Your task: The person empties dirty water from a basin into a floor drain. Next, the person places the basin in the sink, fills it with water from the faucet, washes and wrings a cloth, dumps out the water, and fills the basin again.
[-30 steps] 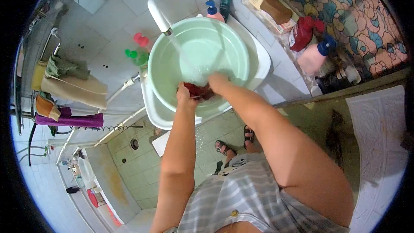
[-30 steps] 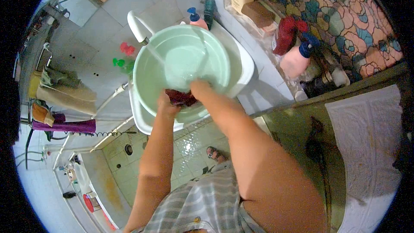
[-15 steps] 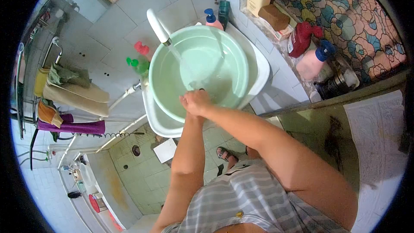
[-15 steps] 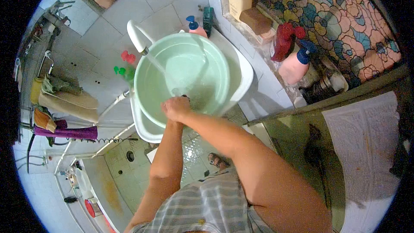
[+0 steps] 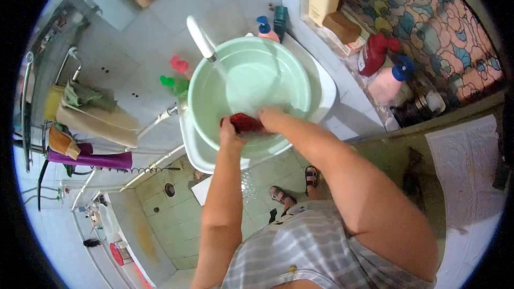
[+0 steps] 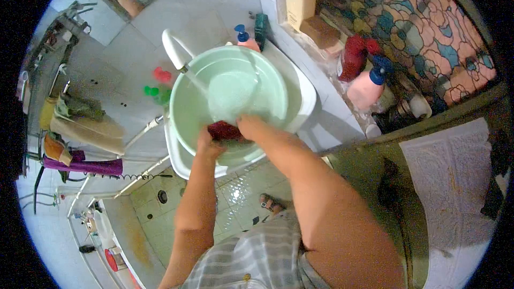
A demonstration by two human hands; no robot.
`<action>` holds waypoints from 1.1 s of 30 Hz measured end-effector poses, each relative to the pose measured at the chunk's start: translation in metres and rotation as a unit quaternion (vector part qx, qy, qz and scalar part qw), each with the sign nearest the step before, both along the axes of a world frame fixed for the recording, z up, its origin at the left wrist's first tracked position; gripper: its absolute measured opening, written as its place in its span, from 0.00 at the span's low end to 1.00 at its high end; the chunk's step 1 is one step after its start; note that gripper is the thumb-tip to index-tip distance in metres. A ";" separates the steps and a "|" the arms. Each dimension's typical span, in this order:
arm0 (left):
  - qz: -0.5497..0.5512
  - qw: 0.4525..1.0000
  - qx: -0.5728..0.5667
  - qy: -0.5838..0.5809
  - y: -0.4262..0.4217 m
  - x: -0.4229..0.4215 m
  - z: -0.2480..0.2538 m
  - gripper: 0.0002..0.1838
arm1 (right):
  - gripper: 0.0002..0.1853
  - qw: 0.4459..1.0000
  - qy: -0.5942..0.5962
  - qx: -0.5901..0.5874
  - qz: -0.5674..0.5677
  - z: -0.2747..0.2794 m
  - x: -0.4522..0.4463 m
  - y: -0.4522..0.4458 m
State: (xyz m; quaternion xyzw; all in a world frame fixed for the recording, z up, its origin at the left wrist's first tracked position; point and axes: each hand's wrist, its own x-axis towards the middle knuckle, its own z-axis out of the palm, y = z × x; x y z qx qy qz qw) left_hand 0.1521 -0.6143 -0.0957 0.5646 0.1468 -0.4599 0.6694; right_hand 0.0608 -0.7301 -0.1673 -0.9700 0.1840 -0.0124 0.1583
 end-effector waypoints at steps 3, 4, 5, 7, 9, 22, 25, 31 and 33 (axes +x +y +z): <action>0.011 0.998 -0.062 -0.020 -0.004 0.022 -0.080 0.17 | 0.10 0.987 0.086 0.081 -0.110 0.007 0.008 -0.015; 0.037 0.992 -0.120 -0.010 -0.006 0.018 -0.086 0.17 | 0.09 0.983 0.076 0.142 -0.089 0.006 0.012 -0.021; 0.044 0.984 -0.155 0.071 -0.011 0.015 -0.107 0.18 | 0.09 0.888 0.072 0.428 -0.153 0.003 0.024 -0.026; 0.111 0.979 -0.118 0.124 -0.015 0.000 -0.041 0.21 | 0.12 0.793 0.011 0.609 0.000 0.058 0.014 -0.006; 0.090 0.964 -0.225 0.108 -0.002 0.002 -0.081 0.18 | 0.11 0.806 -0.013 0.592 0.005 0.096 0.008 0.030; -0.030 0.968 -0.191 0.159 -0.039 -0.029 -0.090 0.15 | 0.22 0.985 -0.039 0.098 -0.139 0.069 0.036 0.019; 0.075 0.984 -0.132 0.099 -0.017 -0.008 -0.051 0.15 | 0.22 0.988 -0.004 0.060 -0.145 0.047 0.035 -0.009; 0.073 0.991 -0.079 -0.077 -0.007 0.022 -0.073 0.28 | 0.19 0.982 0.186 -0.003 -0.008 0.048 0.002 0.002; 0.037 0.995 -0.034 -0.088 -0.006 0.016 -0.054 0.28 | 0.17 0.981 0.188 0.033 0.038 0.030 -0.003 0.003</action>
